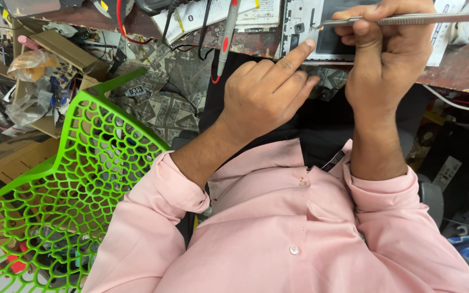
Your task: The person sprays liquid from a green spray bottle onto a disassembled smartphone, pries open its back cover, removes the battery, and wipes the frame and screen area with a cloth. They then pick at the phone's edges by hand and use tweezers to work on the screen assembly on the workbench.
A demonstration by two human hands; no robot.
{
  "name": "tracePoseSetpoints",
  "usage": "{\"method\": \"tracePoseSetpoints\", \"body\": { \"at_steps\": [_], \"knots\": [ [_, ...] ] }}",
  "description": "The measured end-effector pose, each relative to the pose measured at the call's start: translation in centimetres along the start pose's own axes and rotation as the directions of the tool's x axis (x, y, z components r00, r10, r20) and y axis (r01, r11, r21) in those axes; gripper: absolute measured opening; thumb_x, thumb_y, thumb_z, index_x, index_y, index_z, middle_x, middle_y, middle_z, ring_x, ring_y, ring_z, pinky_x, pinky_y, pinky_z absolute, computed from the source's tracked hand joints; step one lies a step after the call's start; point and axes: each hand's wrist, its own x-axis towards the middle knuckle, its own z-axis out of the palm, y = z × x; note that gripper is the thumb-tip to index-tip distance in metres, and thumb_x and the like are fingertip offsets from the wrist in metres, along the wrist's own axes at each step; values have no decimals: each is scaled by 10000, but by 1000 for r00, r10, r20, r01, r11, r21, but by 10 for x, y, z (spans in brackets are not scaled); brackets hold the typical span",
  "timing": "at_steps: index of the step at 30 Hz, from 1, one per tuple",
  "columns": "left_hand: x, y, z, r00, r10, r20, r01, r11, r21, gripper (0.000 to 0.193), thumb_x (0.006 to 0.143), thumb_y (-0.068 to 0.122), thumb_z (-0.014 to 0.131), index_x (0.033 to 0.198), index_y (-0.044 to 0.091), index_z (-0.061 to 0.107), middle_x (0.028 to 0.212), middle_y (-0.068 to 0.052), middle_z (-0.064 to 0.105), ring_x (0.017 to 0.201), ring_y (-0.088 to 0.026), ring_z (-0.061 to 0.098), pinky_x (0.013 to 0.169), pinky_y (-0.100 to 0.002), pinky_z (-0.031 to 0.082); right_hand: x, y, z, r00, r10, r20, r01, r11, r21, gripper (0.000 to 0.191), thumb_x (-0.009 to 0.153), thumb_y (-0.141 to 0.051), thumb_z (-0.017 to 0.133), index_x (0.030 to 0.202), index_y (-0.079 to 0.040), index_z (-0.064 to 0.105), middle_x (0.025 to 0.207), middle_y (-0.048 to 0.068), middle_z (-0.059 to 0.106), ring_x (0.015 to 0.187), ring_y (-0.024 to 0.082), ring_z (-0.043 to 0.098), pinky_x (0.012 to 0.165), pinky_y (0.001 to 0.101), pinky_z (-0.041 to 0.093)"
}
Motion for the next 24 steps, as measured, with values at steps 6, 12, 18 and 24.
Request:
{"method": "tracePoseSetpoints", "body": {
  "at_steps": [6, 12, 18, 24],
  "knots": [
    [-1, 0, 1, 1000, -3, -2, 3, 1000, -2, 161, 979, 188, 792, 916, 82, 689, 1403, -52, 626, 735, -168, 569, 678, -329, 450, -2, 1, 0, 1000, -18, -10, 18, 998, -56, 144, 1260, -48, 617, 1223, -24, 480, 1076, 187, 745, 875, 158, 720, 787, 224, 586],
    [0, 1, 1, 1000, -6, -6, 6, 1000, -6, 162, 980, 188, 794, 915, 81, 691, 1409, -54, 624, 725, -169, 566, 676, -331, 450, -4, 1, -1, 999, 43, -33, -42, 999, 34, 168, 1255, -69, 638, 1221, -36, 476, 1080, 180, 757, 837, 136, 676, 784, 209, 567],
    [0, 0, 0, 1000, -10, 2, 10, 1000, -15, 158, 978, 188, 794, 915, 79, 698, 1404, -54, 628, 720, -170, 565, 675, -330, 450, -3, -1, 0, 998, 51, -24, -50, 999, 15, 169, 1256, -74, 620, 1218, -33, 460, 1073, 177, 745, 862, 145, 699, 778, 204, 563],
    [3, 0, -2, 1000, -6, 1, 6, 1000, -5, 202, 1004, 212, 823, 913, 76, 703, 1387, -59, 639, 710, -172, 563, 673, -330, 451, 3, -8, 1, 999, 32, -29, -31, 999, 31, 160, 1247, -89, 609, 1226, -36, 460, 1096, 154, 742, 871, 141, 719, 788, 214, 591]
  ]
}}
